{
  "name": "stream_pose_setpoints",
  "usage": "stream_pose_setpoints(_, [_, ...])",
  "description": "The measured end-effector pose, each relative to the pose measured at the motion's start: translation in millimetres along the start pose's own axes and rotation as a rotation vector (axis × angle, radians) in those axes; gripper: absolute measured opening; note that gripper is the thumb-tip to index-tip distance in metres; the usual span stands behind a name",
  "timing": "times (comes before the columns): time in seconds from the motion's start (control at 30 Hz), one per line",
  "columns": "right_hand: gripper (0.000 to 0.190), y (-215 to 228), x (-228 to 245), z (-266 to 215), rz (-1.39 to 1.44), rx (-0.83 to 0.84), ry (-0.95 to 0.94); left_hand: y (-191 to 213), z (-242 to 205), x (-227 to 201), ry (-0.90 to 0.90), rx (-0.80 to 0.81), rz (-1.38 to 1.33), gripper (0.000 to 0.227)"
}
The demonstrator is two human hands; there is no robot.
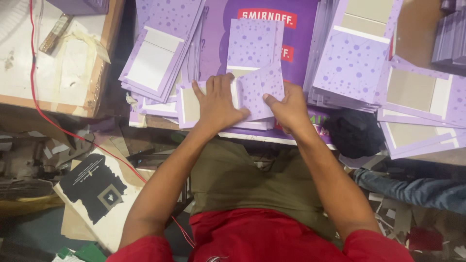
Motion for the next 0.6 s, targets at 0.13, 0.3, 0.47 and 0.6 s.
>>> stream_pose_setpoints(0.13, [0.028, -6, 17, -4, -0.043, 0.065, 0.128, 9, 22, 5, 0.195, -0.006, -0.003, 0.067])
stream_pose_setpoints(0.3, [0.029, -1, -4, -9, -0.224, -0.045, -0.107, 3, 35, 7, 0.342, 0.144, -0.001, 0.039])
stream_pose_setpoints(0.47, [0.033, -2, 9, -3, -0.061, -0.060, 0.195, 14, -7, -7, -0.112, -0.054, 0.066, 0.062])
stream_pose_setpoints(0.6, [0.035, 1, -3, -8, -0.124, -0.081, 0.009, 10, -36, -3, -0.221, 0.040, 0.129, 0.083])
Point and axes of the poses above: each hand's wrist, its own z-axis towards the middle knuckle, its own y-axis out of the back of the hand, x = y × z, the point moved 7 cm from there along z, towards the middle knuckle, and after that the axes turned 1 degree about -z, right-handed, at the moved point
